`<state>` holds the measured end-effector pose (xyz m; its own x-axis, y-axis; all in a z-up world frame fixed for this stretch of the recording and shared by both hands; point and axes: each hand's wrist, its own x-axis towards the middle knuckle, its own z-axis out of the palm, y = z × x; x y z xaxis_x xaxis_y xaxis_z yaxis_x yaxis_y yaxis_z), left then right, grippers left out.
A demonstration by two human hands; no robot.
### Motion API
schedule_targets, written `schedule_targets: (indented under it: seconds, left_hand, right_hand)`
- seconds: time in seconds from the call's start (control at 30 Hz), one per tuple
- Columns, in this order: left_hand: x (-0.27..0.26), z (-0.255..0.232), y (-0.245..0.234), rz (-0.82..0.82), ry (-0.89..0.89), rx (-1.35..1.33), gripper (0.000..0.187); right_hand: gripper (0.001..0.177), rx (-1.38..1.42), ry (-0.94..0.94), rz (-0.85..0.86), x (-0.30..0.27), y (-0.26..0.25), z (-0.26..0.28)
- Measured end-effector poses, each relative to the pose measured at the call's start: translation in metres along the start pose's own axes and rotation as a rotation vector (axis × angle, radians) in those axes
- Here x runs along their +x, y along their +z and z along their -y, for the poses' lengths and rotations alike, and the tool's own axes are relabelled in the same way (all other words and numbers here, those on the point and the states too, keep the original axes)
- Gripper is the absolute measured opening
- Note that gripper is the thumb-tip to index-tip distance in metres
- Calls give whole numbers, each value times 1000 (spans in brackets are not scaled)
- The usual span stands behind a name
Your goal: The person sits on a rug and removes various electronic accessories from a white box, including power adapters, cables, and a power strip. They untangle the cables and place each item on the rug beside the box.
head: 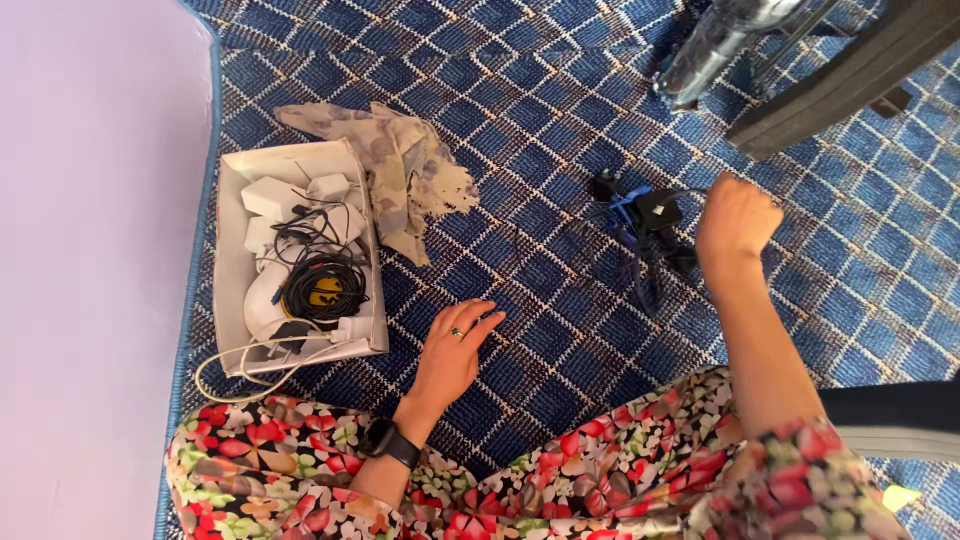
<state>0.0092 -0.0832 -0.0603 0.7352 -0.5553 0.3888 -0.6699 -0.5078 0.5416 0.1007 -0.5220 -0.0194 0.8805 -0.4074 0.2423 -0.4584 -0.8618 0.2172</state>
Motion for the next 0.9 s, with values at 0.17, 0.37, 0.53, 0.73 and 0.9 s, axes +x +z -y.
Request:
schedule_targets:
  seconds: [0.17, 0.37, 0.53, 0.73, 0.9]
  left_hand:
    - [-1, 2, 3, 2, -16, 4, 53]
    - [-2, 3, 5, 14, -27, 4, 52]
    - [-2, 1, 5, -7, -23, -3, 50]
    - [-1, 0, -1, -18, -32, -12, 51]
    - [-1, -1, -8, -35, -56, -15, 55]
  right_hand:
    - [35, 141, -87, 174, -17, 98, -4]
    - [40, 619, 20, 15, -24, 122, -39]
    - [38, 892, -11, -535, -52, -9, 10]
    - [41, 618, -627, -66, -88, -88, 99]
    - [48, 224, -571, 145, -95, 3, 102]
